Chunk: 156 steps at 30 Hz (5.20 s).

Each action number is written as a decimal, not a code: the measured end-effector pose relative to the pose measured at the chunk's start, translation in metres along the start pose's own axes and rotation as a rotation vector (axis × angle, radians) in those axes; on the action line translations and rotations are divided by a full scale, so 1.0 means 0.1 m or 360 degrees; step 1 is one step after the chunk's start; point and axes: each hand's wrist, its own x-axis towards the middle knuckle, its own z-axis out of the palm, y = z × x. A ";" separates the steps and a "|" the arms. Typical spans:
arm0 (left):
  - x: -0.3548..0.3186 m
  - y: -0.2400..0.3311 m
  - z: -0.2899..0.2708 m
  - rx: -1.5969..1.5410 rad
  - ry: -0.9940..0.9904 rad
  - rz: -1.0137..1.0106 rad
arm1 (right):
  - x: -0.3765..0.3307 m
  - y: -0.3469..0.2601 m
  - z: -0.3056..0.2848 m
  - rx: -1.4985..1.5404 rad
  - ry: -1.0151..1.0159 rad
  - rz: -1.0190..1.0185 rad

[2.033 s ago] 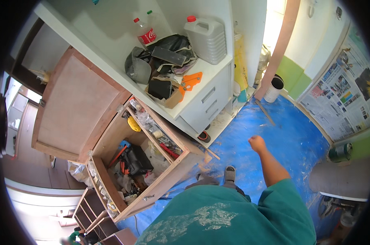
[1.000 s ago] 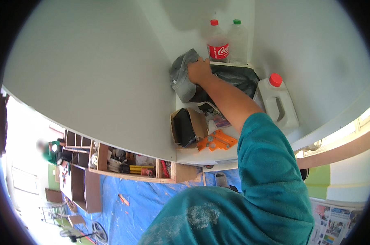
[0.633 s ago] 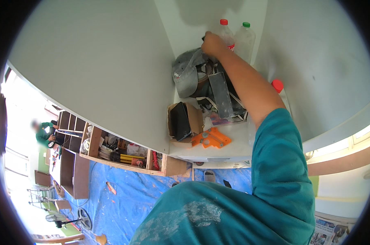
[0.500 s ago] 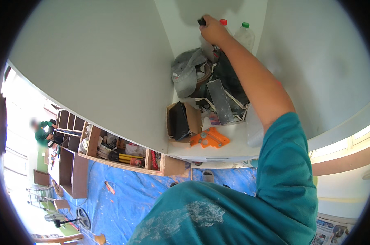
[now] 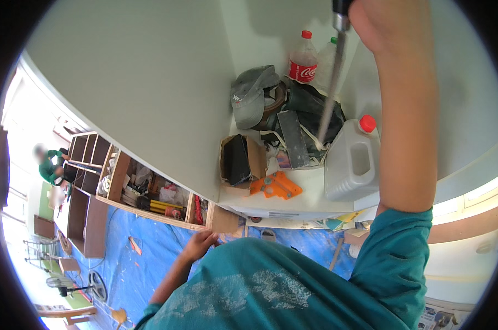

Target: The person assembles a wooden cabinet by inserting and hammering nails into the frame. They use a hammer and a nail set to drive nails into pre-drilled holes, occasionally repositioning the cabinet and retrieving tools from nearby surfaces.

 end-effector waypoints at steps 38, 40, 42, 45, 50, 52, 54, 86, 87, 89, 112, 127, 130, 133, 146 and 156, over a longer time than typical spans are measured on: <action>0.87 2.45 0.20 -0.0011 -0.0163 0.0869 | -3.66 0.54 -0.31 0.0627 -0.1055 0.2148; 0.49 2.19 -0.02 -0.0086 -0.0308 0.0965 | -3.78 0.66 -0.16 0.0486 -0.1138 0.2188; 0.03 1.90 -0.21 -0.0321 -0.0354 0.0957 | -3.95 0.82 -0.07 0.0255 -0.1351 0.2159; -0.91 1.47 -0.49 -0.0485 -0.0324 0.0660 | -4.11 0.85 0.21 0.0066 -0.1624 0.2004; -2.04 -0.07 -0.27 -0.0731 0.0634 0.0145 | -4.65 0.86 0.68 -0.0290 -0.1956 0.1527; -2.53 -0.78 -0.07 -0.0772 0.1008 -0.0179 | -4.88 0.92 0.83 -0.0224 -0.2095 0.1563; -3.14 -1.28 0.24 -0.1007 0.1221 -0.0448 | -5.05 0.88 1.10 -0.0179 -0.2185 0.1567; -6.68 -3.41 4.14 -0.2867 0.4370 -0.0920 | -6.42 -3.76 8.69 0.2756 -0.1860 0.2898; -6.72 -3.43 4.06 -0.2787 0.4381 -0.1009 | -6.39 -3.97 8.84 0.2792 -0.1793 0.2946; -6.82 -3.48 3.92 -0.2603 0.4416 -0.1158 | -6.40 -4.14 9.23 0.2976 -0.1725 0.3136; -9.91 -5.07 5.32 -0.2872 0.4122 -0.2032 | -8.98 -7.62 10.94 0.1989 -0.2613 0.2113; -11.97 -6.09 5.64 -0.2400 0.4580 -0.2012 | -12.25 -6.30 11.13 -0.0299 -0.4455 -0.1366; -11.62 -6.06 6.26 -0.2729 0.4273 -0.2665 | -12.85 -6.63 11.24 -0.0702 -0.4782 -0.1532; -11.40 -5.90 6.71 -0.3405 0.4220 -0.2717 | -13.23 -7.23 11.44 -0.1114 -0.4866 -0.0731; -13.57 -6.63 7.28 -0.3048 0.3050 -0.2983 | -14.25 -11.81 12.23 0.0709 -0.4084 0.0200; -18.62 -7.61 6.75 -0.1339 0.3515 -0.2692 | -14.91 -10.79 11.93 -0.0328 -0.4089 -0.0210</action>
